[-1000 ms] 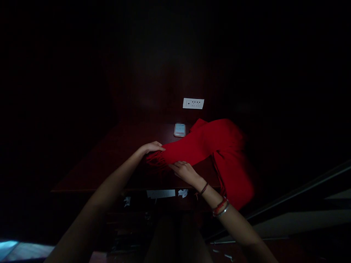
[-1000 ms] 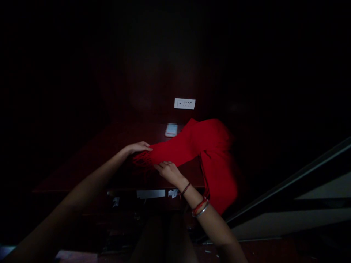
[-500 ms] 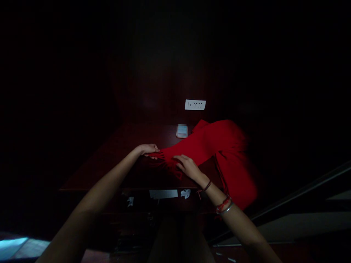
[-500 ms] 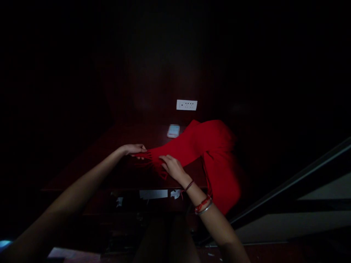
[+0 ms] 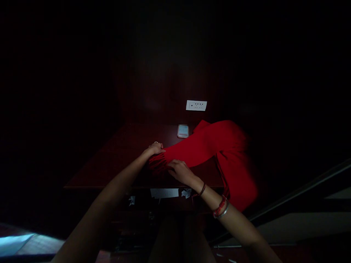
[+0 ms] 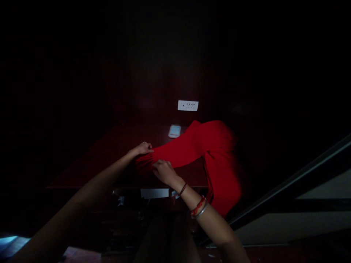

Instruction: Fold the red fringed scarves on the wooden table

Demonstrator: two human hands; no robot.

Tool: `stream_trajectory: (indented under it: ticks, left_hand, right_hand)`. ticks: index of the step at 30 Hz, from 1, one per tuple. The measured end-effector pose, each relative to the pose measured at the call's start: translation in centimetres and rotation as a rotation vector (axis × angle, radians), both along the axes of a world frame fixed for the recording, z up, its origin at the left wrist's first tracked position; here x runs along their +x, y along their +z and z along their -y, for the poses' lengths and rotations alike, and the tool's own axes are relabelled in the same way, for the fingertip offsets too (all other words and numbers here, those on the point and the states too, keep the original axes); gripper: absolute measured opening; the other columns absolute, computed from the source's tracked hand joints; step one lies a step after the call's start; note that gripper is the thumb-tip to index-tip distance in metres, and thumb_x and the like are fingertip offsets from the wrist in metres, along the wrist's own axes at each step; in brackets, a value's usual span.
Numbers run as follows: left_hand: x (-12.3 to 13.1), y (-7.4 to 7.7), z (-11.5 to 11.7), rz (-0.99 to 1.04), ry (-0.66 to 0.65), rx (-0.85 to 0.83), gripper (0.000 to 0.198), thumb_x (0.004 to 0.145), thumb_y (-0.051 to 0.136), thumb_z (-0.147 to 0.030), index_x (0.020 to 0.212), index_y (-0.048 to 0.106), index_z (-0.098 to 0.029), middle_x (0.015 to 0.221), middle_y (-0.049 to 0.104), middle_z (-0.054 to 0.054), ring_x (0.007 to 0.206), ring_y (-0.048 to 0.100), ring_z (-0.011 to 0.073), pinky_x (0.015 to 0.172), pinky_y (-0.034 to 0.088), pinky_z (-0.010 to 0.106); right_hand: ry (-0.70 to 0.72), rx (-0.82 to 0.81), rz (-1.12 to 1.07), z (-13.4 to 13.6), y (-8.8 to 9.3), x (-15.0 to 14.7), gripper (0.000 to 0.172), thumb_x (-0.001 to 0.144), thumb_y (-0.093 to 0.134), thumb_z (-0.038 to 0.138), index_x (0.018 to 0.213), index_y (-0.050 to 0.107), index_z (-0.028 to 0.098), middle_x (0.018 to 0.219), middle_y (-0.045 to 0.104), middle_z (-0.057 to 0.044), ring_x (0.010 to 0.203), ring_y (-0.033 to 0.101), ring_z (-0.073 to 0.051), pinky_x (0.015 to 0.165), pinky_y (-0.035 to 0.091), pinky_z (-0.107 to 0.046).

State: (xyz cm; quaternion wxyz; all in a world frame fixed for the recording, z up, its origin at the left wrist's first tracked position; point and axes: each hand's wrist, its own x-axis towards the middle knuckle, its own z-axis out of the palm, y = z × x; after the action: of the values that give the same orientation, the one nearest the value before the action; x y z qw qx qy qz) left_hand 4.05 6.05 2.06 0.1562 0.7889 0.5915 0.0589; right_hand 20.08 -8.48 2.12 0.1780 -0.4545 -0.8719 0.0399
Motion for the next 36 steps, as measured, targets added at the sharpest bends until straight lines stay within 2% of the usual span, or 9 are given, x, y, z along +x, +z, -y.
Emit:
stream_trajectory:
  ticks: [3, 6, 12, 16, 22, 27, 31, 34, 36]
  left_hand:
    - [0.0, -0.7, -0.3, 0.008, -0.009, -0.007, 0.028, 0.063, 0.059, -0.038, 0.084, 0.058, -0.02, 0.086, 0.061, 0.003, 0.077, 0.055, 0.0155, 0.062, 0.038, 0.019]
    - [0.1, -0.9, -0.8, 0.027, -0.003, -0.011, 0.026, 0.065, 0.057, -0.039, 0.081, 0.058, -0.02, 0.086, 0.061, 0.003, 0.077, 0.055, 0.0155, 0.062, 0.038, 0.02]
    - [1.5, -0.7, -1.5, 0.078, 0.058, -0.032, 0.022, 0.063, 0.058, -0.032, 0.081, 0.058, -0.019, 0.089, 0.061, 0.004, 0.08, 0.055, 0.0165, 0.062, 0.038, 0.02]
    - [1.9, -0.4, -1.3, 0.143, 0.06, -0.09, 0.011, 0.061, 0.056, -0.019, 0.072, 0.059, -0.019, 0.073, 0.061, 0.0, 0.067, 0.055, 0.0131, 0.054, 0.037, 0.018]
    - [2.2, 0.3, -1.6, 0.271, 0.03, -0.162, 0.009, 0.052, 0.055, -0.009, 0.057, 0.055, -0.017, 0.057, 0.057, -0.002, 0.059, 0.052, 0.0126, 0.052, 0.036, 0.019]
    - [4.1, 1.4, -2.1, 0.391, -0.029, -0.299, 0.006, 0.053, 0.059, -0.017, 0.053, 0.053, -0.016, 0.053, 0.055, -0.001, 0.055, 0.052, 0.0136, 0.05, 0.037, 0.02]
    - [5.6, 4.2, -2.9, 0.541, -0.118, -0.392, 0.012, 0.06, 0.057, -0.025, 0.069, 0.058, -0.017, 0.07, 0.06, 0.0, 0.066, 0.054, 0.0122, 0.056, 0.04, 0.019]
    - [8.0, 8.6, -4.2, 0.852, -0.182, -0.411, 0.022, 0.062, 0.059, -0.025, 0.083, 0.057, -0.02, 0.082, 0.06, 0.0, 0.073, 0.054, 0.0109, 0.06, 0.041, 0.019]
    - [10.9, 12.1, -5.2, 1.05, -0.267, -0.389, 0.029, 0.062, 0.059, -0.021, 0.091, 0.056, -0.021, 0.087, 0.059, 0.0, 0.074, 0.055, 0.0106, 0.063, 0.042, 0.02]
  right_hand:
    - [0.147, -0.037, 0.011, 1.1, -0.8, 1.6, 0.038, 0.075, 0.048, 0.019, 0.113, 0.046, 0.021, 0.108, 0.052, -0.005, 0.1, 0.045, -0.016, 0.09, 0.029, -0.034]
    - [0.111, 0.011, 0.001, 1.1, -1.3, 3.6, 0.039, 0.076, 0.046, 0.018, 0.115, 0.044, 0.017, 0.11, 0.05, -0.007, 0.102, 0.043, -0.015, 0.09, 0.03, -0.03]
    - [0.058, 0.104, 0.243, -0.4, -1.2, 4.3, 0.026, 0.081, 0.041, 0.022, 0.104, 0.052, 0.017, 0.096, 0.055, -0.008, 0.092, 0.047, -0.016, 0.078, 0.038, -0.028]
    - [0.088, 0.145, 0.399, -1.3, -0.9, 3.7, 0.024, 0.082, 0.037, 0.015, 0.101, 0.052, 0.018, 0.092, 0.056, -0.006, 0.085, 0.049, -0.016, 0.068, 0.04, -0.026]
    - [-0.116, 0.188, 0.453, -2.0, -0.7, 5.2, 0.022, 0.082, 0.037, 0.015, 0.097, 0.053, 0.017, 0.089, 0.056, -0.008, 0.087, 0.049, -0.017, 0.071, 0.039, -0.029]
    - [-0.149, 0.198, 0.535, -2.3, 0.7, 7.1, 0.02, 0.082, 0.037, 0.015, 0.092, 0.054, 0.015, 0.084, 0.057, -0.008, 0.077, 0.052, -0.016, 0.063, 0.039, -0.026]
    - [-0.249, 0.317, 0.487, -2.7, 4.9, 10.7, 0.025, 0.083, 0.035, 0.016, 0.102, 0.051, 0.018, 0.088, 0.057, -0.007, 0.076, 0.052, -0.015, 0.063, 0.037, -0.024]
    - [-0.411, 0.448, 0.388, -3.0, 9.6, 14.7, 0.03, 0.083, 0.035, 0.016, 0.109, 0.049, 0.021, 0.099, 0.054, -0.007, 0.081, 0.051, -0.015, 0.065, 0.037, -0.022]
    - [-0.5, 0.54, 0.304, -3.2, 12.5, 17.3, 0.031, 0.082, 0.034, 0.015, 0.108, 0.05, 0.022, 0.102, 0.053, -0.005, 0.084, 0.051, -0.014, 0.067, 0.037, -0.021]
